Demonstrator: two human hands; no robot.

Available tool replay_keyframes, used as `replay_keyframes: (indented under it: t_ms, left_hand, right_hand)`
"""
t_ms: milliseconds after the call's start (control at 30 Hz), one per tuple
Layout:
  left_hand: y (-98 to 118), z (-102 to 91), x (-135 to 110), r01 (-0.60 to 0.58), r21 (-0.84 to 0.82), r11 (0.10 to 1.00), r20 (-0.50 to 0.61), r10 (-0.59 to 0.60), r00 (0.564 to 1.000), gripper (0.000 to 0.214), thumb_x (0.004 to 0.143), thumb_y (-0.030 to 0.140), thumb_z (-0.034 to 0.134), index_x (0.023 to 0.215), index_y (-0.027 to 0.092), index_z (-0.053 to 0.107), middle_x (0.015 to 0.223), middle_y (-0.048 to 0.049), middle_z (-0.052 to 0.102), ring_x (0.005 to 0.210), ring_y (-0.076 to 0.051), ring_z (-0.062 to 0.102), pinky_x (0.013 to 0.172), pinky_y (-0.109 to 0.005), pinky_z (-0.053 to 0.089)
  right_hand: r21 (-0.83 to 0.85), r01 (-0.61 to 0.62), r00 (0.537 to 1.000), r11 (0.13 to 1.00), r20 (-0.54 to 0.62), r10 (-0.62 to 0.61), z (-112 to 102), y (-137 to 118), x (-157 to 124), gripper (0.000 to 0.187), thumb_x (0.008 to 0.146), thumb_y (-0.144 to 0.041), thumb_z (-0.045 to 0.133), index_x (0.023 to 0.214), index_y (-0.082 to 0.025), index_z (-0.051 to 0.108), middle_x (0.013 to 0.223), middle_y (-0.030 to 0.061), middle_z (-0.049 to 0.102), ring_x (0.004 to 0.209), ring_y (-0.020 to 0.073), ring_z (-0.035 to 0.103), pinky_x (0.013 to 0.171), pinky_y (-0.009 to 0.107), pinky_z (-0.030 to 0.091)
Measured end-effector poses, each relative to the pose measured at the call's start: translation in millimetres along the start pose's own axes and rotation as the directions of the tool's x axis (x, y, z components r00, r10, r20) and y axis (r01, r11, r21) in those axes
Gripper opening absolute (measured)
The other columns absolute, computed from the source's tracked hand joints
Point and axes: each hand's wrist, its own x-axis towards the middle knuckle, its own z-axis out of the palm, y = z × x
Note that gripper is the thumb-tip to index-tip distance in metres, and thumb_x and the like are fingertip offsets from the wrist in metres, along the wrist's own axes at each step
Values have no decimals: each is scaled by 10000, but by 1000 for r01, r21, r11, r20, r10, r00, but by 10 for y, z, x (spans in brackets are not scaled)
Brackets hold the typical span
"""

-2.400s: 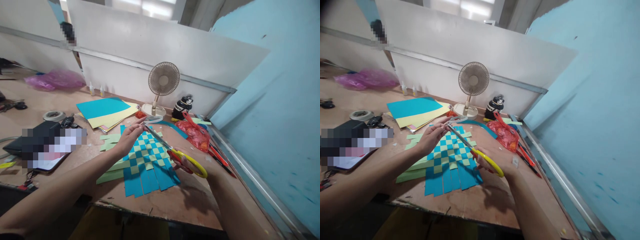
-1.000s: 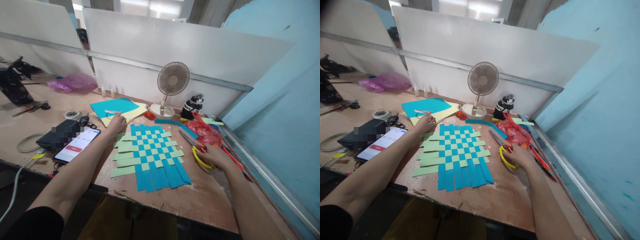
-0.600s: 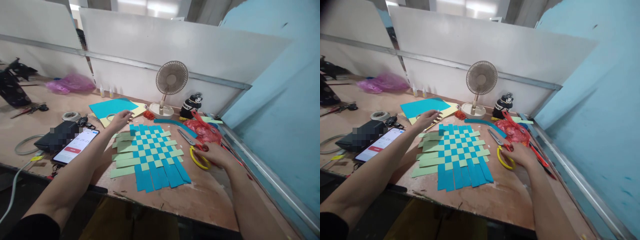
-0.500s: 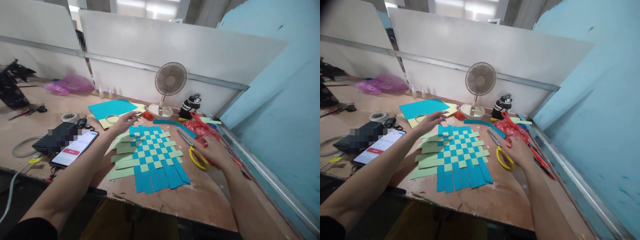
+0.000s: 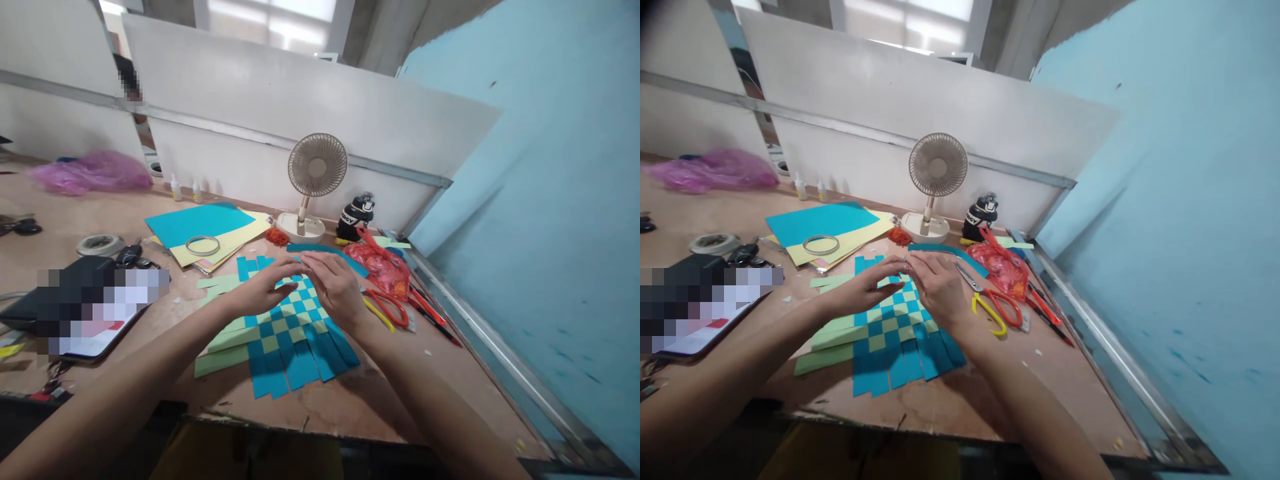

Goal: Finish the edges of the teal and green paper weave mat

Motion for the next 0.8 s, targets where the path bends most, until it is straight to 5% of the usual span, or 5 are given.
replay_keyframes:
  t_ms: [267, 467, 567, 800]
  left_hand:
    - [79, 9, 21, 6, 23, 1000, 141, -10, 990, 196, 912, 166, 484, 1048, 168, 624, 1055, -90, 613, 1018, -186, 568, 915, -355, 481]
    - [52, -38, 39, 291, -209, 933, 133, -268, 954, 256, 907, 302, 540, 1101, 163, 632, 1003, -69, 660, 949, -176, 612, 860, -337, 492]
    - [48, -76, 50, 318, -237, 918, 109, -300, 948, 262, 931, 339, 496, 1047, 151, 637, 951, -61, 666, 920, -163, 615, 854, -326, 489]
    - [8, -23, 43, 291, -141, 946, 150, -270, 951, 322, 966, 403, 409, 951, 142, 596, 848, -47, 641, 773, -135, 588, 730, -279, 488]
  right_hand:
    - [47, 80, 996, 996, -52, -78, 112, 106, -122, 225, 952, -198, 467, 1082, -182, 650, 983, 100, 701, 957, 235, 620, 857, 395, 514]
    - [218, -97, 995, 971, -16, 103, 142, 177, -185, 302, 998, -264, 393, 1232, -197, 571, 1166, 96, 662, 1093, 213, 601, 939, 394, 494]
    - [176, -124, 990, 976, -47, 134, 99, 161, -166, 265, 995, -262, 405, 1126, -189, 624, 1049, 95, 690, 1030, 221, 617, 908, 389, 494]
    - [-49, 49, 998, 998, -48, -52, 112, 86, -177, 199, 967, -214, 479, 1070, -161, 641, 994, 95, 710, 940, 222, 624, 841, 363, 478]
